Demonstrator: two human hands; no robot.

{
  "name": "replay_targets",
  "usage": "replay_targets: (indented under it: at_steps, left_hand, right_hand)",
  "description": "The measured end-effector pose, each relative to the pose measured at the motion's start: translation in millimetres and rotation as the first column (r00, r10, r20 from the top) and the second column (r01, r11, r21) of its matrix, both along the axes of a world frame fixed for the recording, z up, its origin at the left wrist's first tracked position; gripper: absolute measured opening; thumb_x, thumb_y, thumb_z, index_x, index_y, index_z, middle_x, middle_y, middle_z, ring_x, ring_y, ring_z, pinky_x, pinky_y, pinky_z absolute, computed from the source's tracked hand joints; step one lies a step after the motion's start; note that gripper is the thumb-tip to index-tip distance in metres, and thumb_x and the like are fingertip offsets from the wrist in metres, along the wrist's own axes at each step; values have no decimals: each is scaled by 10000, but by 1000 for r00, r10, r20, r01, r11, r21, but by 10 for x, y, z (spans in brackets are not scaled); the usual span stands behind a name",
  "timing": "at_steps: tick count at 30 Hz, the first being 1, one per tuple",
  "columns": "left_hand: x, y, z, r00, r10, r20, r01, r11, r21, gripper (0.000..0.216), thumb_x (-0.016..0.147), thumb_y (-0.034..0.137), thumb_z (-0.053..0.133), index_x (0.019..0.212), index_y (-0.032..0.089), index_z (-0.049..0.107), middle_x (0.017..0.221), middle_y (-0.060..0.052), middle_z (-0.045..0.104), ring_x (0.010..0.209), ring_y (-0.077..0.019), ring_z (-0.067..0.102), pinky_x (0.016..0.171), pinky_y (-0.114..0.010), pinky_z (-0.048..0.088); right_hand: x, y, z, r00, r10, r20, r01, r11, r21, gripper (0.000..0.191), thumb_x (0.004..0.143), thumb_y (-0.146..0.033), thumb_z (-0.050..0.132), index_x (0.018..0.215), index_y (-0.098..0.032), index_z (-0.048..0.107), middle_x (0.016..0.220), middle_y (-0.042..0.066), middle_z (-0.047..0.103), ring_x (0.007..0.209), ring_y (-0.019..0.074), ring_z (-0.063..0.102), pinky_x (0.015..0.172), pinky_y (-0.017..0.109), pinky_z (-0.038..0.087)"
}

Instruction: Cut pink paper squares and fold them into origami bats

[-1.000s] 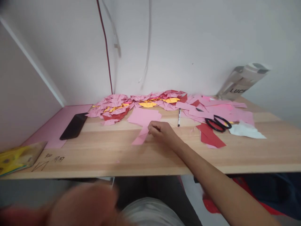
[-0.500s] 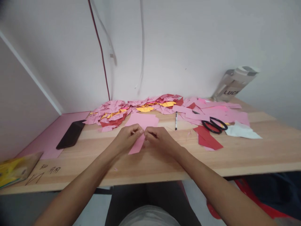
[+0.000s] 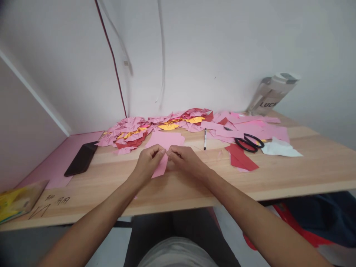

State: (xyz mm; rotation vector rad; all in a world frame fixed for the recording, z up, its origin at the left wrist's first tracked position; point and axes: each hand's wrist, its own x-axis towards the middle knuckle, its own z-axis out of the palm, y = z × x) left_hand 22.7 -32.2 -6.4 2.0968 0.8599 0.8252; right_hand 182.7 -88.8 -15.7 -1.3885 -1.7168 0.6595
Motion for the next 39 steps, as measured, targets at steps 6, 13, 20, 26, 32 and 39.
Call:
replay_targets:
  at_steps: [6,13,20,26,32,39]
  left_hand:
    - [19,-2,-16,999,12,36,-11,999,-30,253,866,286,449,641,170,457,612,31,434,612,-116,397,580,-242,291]
    - [11,64,-85,998,-46,43,51,993,-102,326,854,346,475,590,174,393,575,45,357,567,-100,344,545,-231,273]
    - [8,102,-134,996,-80,48,88,978,-190,347,823,387,524,585,172,393,563,54,322,533,-85,307,508,-225,238]
    - [-53,159,-141,993,-101,55,112,957,-269,278,767,363,596,620,148,499,568,49,408,519,-71,342,499,-211,245]
    - [-165,291,-4,982,-186,33,187,931,-314,214,735,317,630,796,112,646,709,-31,623,611,-115,519,565,-226,371]
    - [-232,415,157,972,-235,-8,221,925,-308,152,689,264,678,766,134,685,683,-4,610,601,-99,507,538,-197,372]
  right_hand:
    - [15,-19,39,995,72,-66,-74,997,-33,200,878,-315,455,732,-184,491,653,-42,437,618,108,379,565,233,294]
    - [32,21,-6,998,6,-58,-7,1000,-23,218,877,-326,458,706,-191,452,636,-48,404,605,110,362,557,238,278]
    - [64,52,-37,998,-35,-57,34,999,-10,210,864,-333,465,709,-193,451,635,-48,401,603,112,358,556,245,270]
    - [87,55,-24,999,-12,-41,9,998,-54,225,842,-299,469,659,-200,384,609,-55,377,574,101,339,529,238,247]
    - [74,22,-29,999,53,-2,-53,993,-107,333,824,-324,524,600,-201,309,579,-66,315,553,91,302,506,234,226]
    - [15,11,-39,994,22,-103,-30,996,-78,323,809,-327,605,1106,-241,512,843,-13,541,718,122,503,631,242,392]
